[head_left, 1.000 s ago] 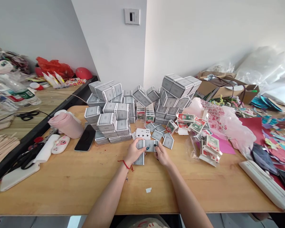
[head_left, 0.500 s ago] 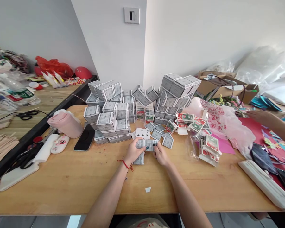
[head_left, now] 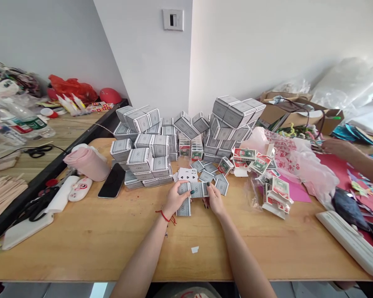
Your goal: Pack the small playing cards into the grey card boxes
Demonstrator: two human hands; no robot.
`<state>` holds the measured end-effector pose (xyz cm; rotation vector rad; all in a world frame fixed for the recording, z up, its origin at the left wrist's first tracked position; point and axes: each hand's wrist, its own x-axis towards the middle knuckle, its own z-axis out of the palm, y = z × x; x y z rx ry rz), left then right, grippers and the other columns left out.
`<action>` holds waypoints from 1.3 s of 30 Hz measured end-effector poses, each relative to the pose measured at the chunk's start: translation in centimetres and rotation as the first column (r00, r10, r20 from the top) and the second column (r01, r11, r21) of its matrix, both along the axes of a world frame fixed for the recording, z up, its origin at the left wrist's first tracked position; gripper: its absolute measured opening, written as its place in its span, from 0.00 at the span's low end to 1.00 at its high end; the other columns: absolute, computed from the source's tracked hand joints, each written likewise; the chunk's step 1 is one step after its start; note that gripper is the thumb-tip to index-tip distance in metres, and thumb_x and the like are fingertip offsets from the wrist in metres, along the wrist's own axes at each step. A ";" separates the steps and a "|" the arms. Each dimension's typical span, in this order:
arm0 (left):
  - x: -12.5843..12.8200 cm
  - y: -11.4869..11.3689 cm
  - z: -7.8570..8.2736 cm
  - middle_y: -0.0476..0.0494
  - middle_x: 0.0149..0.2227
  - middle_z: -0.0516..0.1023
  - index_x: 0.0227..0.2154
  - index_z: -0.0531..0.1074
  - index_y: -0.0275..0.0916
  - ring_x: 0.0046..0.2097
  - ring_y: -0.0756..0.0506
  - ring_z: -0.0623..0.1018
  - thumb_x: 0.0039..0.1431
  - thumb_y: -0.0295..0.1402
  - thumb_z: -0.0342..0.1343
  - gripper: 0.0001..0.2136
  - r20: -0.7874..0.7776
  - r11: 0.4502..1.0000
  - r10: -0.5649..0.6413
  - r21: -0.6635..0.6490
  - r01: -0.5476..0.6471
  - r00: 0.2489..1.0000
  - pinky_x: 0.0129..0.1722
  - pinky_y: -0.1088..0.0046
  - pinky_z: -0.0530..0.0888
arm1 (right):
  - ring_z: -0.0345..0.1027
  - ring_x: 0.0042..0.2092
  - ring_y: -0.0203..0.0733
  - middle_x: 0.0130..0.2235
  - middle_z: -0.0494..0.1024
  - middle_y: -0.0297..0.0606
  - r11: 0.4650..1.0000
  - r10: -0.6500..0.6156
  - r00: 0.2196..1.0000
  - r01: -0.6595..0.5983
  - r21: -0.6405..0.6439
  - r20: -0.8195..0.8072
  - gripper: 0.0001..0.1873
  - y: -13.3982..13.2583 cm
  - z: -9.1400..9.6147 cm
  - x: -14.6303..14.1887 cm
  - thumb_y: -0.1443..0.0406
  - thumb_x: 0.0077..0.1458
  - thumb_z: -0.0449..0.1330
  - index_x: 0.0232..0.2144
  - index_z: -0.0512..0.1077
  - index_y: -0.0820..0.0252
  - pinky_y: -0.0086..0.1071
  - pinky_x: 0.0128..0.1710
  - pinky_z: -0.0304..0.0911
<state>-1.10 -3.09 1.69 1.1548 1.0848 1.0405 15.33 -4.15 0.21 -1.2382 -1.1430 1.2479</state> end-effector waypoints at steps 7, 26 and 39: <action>-0.2 0.2 0.2 0.47 0.32 0.72 0.41 0.62 0.41 0.22 0.48 0.75 0.43 0.35 0.60 0.21 0.118 0.996 0.048 -0.079 -0.039 0.992 0.20 0.70 0.73 | 0.65 0.39 0.44 0.46 0.67 0.45 0.865 -0.486 0.704 0.302 0.401 0.518 0.17 1.9 -0.7 1.0 0.61 0.48 0.53 0.42 0.65 0.58 0.35 0.34 0.61; -0.1 0.3 -0.5 0.42 0.40 0.72 0.43 0.63 0.40 0.28 0.47 0.77 0.48 0.34 0.56 0.18 0.189 0.997 0.078 -0.030 -0.074 0.979 0.28 0.67 0.76 | 0.60 0.23 0.33 0.38 0.65 0.42 0.903 -0.412 0.789 0.286 0.322 0.455 0.25 1.6 -2.0 2.0 0.65 0.46 0.54 0.49 0.62 0.60 0.34 0.27 0.64; -0.2 0.1 0.1 0.41 0.55 0.61 0.53 0.55 0.43 0.53 0.43 0.66 0.45 0.30 0.58 0.30 0.118 0.981 0.122 0.134 -0.138 0.985 0.49 0.64 0.67 | 0.53 0.14 0.30 0.19 0.67 0.28 0.991 -0.116 0.993 0.117 0.057 -0.030 0.18 0.4 -0.2 1.0 0.55 0.45 0.58 0.37 0.67 0.60 0.26 0.11 0.52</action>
